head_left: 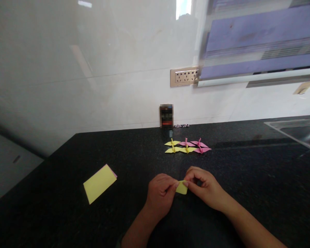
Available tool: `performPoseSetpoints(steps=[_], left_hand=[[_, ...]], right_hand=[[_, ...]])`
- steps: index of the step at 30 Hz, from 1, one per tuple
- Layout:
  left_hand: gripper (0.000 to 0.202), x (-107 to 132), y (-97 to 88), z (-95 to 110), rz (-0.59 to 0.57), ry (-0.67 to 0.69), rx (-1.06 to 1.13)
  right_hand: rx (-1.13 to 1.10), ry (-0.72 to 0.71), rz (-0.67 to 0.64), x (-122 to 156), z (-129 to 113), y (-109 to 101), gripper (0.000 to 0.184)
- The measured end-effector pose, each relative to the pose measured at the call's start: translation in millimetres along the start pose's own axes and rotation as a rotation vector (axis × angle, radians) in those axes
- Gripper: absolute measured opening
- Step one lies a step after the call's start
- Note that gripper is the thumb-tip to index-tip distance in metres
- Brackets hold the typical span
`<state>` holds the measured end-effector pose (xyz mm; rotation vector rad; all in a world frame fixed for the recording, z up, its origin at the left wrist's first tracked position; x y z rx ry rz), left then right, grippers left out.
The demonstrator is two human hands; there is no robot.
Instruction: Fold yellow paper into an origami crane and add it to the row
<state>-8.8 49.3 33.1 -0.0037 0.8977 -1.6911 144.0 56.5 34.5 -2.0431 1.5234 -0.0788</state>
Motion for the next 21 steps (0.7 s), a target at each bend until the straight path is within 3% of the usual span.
performPoseSetpoints(steps=[12, 21], left_hand=[[0.015, 3, -2.4, -9, 0.086, -0.083, 0.074], [0.014, 3, 2.4, -7, 0.06, -0.102, 0.129]], right_hand=[[-0.148, 0.085, 0.141, -2, 21, -10, 0.016], [-0.181, 0.086, 0.089, 2, 8, 12, 0.014]])
Point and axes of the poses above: each hand's wrist, its own x-axis away from the middle knuckle, its own y-axis out of the palm, z = x × y, the point moved 3 cm from there along -x, towards the middle knuckle, and after that the axes turned 1 degree about x, right-handed, at the moved point
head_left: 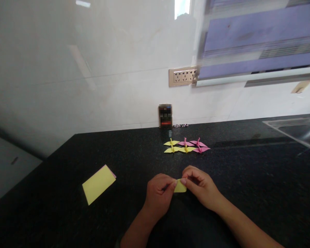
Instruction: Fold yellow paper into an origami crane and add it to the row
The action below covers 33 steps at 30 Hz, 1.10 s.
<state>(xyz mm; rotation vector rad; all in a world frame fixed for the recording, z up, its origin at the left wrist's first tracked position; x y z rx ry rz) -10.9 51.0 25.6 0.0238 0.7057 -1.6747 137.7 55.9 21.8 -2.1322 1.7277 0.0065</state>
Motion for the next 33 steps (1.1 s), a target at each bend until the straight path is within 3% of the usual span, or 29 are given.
performPoseSetpoints(steps=[6, 13, 23, 28, 33], left_hand=[[0.013, 0, 0.0, 0, 0.006, 0.017, 0.003], [0.012, 1, 1.6, 0, -0.014, 0.034, 0.018], [0.013, 0, 0.0, -2, 0.027, -0.065, 0.073], [0.017, 0, 5.4, 3, -0.003, -0.16, 0.099], [0.023, 1, 14.1, -3, -0.068, -0.264, 0.051]], right_hand=[[-0.067, 0.059, -0.009, 0, 5, 3, 0.014], [-0.028, 0.005, -0.055, 1, 0, 3, 0.014], [-0.225, 0.066, 0.03, -1, 5, -3, 0.012], [-0.297, 0.1, 0.047, 1, 10, -1, 0.014], [-0.227, 0.157, -0.007, -1, 17, -1, 0.015]])
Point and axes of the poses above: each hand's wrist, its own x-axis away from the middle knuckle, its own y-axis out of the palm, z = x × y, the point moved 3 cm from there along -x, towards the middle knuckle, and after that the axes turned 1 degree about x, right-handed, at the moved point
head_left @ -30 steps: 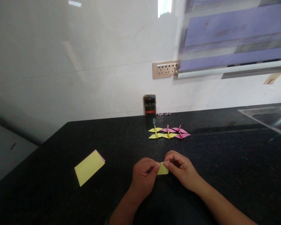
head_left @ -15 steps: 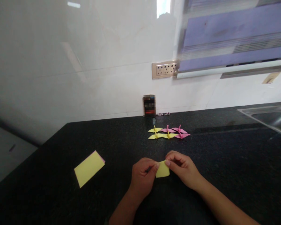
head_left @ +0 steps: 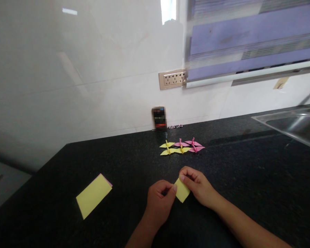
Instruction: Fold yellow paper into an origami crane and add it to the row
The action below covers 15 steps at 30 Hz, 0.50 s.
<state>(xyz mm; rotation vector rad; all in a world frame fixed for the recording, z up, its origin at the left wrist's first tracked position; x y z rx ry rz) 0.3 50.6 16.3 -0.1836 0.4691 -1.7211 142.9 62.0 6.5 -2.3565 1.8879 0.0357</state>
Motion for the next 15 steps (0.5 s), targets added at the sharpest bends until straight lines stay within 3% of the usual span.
performPoseSetpoints(steps=[3, 8, 15], left_hand=[[0.021, -1, 3.1, -5, -0.032, -0.038, -0.046], [0.019, -2, 3.9, 0, -0.126, 0.045, -0.075], [0.023, -1, -0.6, 6, -0.1, 0.13, -0.13]], right_hand=[[0.111, -0.051, -0.02, -1, -6, -2, 0.014], [0.397, -0.198, -0.11, 2, -19, 0, 0.014], [0.465, -0.174, -0.072, 2, -16, -1, 0.016]])
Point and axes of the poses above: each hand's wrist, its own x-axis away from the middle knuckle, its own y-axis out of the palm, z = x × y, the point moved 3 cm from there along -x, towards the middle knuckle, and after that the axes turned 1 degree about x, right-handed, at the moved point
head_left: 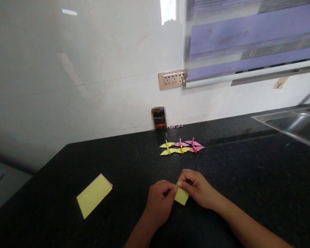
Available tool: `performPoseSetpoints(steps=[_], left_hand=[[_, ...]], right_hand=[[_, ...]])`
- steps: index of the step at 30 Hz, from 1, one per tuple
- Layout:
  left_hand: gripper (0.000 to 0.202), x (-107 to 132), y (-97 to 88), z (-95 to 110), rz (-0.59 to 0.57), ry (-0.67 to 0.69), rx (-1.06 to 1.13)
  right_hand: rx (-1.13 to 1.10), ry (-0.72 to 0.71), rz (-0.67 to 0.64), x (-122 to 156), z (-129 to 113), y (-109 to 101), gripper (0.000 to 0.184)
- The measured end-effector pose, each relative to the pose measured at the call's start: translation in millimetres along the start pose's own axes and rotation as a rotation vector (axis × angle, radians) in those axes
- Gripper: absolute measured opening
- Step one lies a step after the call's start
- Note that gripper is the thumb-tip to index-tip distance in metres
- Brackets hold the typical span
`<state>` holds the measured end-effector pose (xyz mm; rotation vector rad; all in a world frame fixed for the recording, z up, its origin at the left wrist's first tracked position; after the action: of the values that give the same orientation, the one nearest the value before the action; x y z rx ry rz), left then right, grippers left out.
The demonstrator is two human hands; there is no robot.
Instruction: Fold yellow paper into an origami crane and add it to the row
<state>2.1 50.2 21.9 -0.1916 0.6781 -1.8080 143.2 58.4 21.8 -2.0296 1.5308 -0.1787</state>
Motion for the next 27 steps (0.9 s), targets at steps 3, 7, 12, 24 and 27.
performPoseSetpoints(steps=[3, 7, 12, 24, 27], left_hand=[[0.023, 0, -0.9, 0, 0.029, -0.006, 0.015], [0.021, 0, -2.1, -3, 0.069, -0.046, 0.065], [0.021, -1, -4.0, -12, 0.127, -0.163, 0.222], [0.023, -1, -2.9, -20, 0.196, -0.332, 0.49], [0.022, -3, -4.2, -20, 0.214, -0.335, 0.515]], right_hand=[[0.065, 0.024, 0.031, 0, 6, 3, 0.021], [0.115, 0.056, 0.078, -1, 13, 6, 0.029], [0.022, 0.014, 0.007, -2, 5, 2, 0.022], [-0.429, 0.233, -0.002, -2, 19, 12, 0.027], [-0.628, 0.305, -0.157, 1, 16, 25, 0.029]])
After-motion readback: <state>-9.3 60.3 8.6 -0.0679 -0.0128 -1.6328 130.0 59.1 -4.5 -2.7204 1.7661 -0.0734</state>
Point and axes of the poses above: each hand's wrist, its own x-axis away from the middle knuckle, its own y-axis out of the palm, z = x × y, the point moved 3 cm from there along -x, towards the middle knuckle, and after that the axes turned 1 degree about x, right-handed, at the moved point
